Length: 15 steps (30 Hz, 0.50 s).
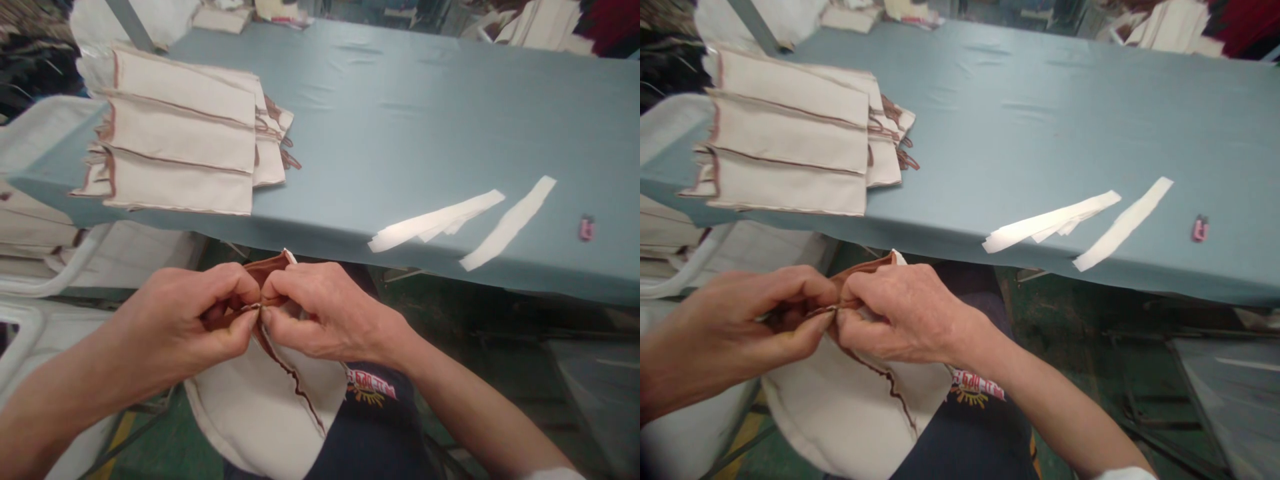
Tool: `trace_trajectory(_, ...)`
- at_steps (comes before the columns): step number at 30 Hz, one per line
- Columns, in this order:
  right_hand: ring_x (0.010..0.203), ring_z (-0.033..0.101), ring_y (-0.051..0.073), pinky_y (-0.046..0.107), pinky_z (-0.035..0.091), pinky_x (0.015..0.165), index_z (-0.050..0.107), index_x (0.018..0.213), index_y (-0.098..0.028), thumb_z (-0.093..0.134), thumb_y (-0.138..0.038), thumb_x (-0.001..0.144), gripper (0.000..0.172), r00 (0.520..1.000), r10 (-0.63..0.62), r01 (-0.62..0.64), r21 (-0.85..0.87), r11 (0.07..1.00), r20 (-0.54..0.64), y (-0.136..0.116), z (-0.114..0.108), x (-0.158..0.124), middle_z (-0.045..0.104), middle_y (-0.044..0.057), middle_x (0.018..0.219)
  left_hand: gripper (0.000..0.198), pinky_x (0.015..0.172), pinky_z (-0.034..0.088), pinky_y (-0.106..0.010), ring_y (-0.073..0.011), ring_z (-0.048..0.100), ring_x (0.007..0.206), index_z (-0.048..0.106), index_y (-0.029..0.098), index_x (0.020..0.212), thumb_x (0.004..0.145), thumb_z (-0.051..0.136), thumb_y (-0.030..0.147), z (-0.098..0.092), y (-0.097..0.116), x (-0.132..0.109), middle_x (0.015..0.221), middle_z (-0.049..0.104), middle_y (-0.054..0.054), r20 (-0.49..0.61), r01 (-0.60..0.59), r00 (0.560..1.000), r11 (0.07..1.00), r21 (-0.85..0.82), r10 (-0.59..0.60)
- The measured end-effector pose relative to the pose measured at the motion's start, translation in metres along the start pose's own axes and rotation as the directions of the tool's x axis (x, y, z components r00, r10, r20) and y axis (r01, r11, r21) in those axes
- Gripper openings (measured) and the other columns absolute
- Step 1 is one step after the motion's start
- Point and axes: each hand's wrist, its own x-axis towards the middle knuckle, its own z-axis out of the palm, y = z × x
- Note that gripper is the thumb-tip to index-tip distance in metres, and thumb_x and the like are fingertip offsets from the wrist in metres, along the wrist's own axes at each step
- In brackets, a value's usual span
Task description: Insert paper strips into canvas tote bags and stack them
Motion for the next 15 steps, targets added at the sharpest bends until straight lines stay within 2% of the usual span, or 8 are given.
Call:
trace_trajectory(3,0.069,0.052,0.014,0.029,0.034,0.068,0.049,0.077,-0.023,0.054,-0.016,0.089,0.016,1.000,0.009,-0.007,-0.119,0.993,0.015,-0.002,0.001,0.001,0.061,-0.002,0.074,0.014,0.049,0.030,-0.020,-0.0070,0.049,0.046,0.069,0.025,0.085,0.089,0.057,0.025,-0.002,-0.001,0.000,0.056,0.060,0.011,-0.018,-0.096,0.995,0.989,0.110,0.099)
trace_trajectory(5,0.068,0.050,0.014,0.030,0.033,0.067,0.045,0.074,-0.024,0.055,-0.016,0.088,0.018,0.999,0.017,-0.012,-0.175,0.984,0.031,-0.004,0.001,0.001,0.061,-0.002,0.073,0.015,0.050,0.029,-0.022,-0.0079,0.049,0.044,0.067,0.026,0.085,0.092,0.054,0.024,-0.004,-0.001,0.000,0.057,0.059,0.011,0.008,-0.148,0.989,0.975,0.168,0.149)
trace_trajectory(8,0.070,0.051,0.014,0.029,0.034,0.067,0.045,0.075,-0.024,0.056,-0.015,0.085,0.017,0.999,0.026,-0.022,-0.146,0.989,0.032,-0.006,0.000,0.003,0.063,-0.002,0.075,0.019,0.050,0.026,-0.026,-0.0096,0.049,0.044,0.060,0.025,0.080,0.094,0.048,0.022,-0.005,0.001,-0.001,0.057,0.057,0.010,0.037,-0.216,0.976,0.942,0.256,0.214)
trace_trajectory(10,0.070,0.052,0.013,0.027,0.035,0.068,0.047,0.076,-0.023,0.056,-0.016,0.084,0.014,0.999,0.043,-0.043,-0.065,0.997,0.006,-0.006,0.001,0.003,0.063,-0.003,0.076,0.019,0.050,0.027,-0.025,-0.0096,0.052,0.046,0.060,0.025,0.082,0.096,0.047,0.020,-0.004,0.001,-0.002,0.060,0.059,0.009,0.014,-0.258,0.964,0.921,0.293,0.266)
trace_trajectory(12,0.066,0.049,0.012,0.026,0.034,0.066,0.049,0.076,-0.023,0.057,-0.017,0.084,0.012,0.998,0.069,-0.069,0.013,0.998,-0.013,-0.004,0.002,0.004,0.058,-0.005,0.072,0.015,0.052,0.029,-0.023,-0.0089,0.055,0.049,0.061,0.025,0.087,0.096,0.050,0.019,0.000,-0.001,-0.004,0.064,0.062,0.009,-0.033,-0.243,0.964,0.926,0.288,0.264)
trace_trajectory(15,0.061,0.039,0.010,0.026,0.029,0.063,0.047,0.074,-0.023,0.059,-0.019,0.083,0.015,0.995,0.098,-0.098,0.056,0.994,-0.001,0.000,0.005,0.005,0.048,-0.008,0.067,0.011,0.051,0.033,-0.019,-0.0069,0.056,0.049,0.060,0.025,0.088,0.095,0.055,0.018,0.009,-0.005,-0.008,0.064,0.062,0.011,-0.105,-0.169,0.975,0.964,0.207,0.194)
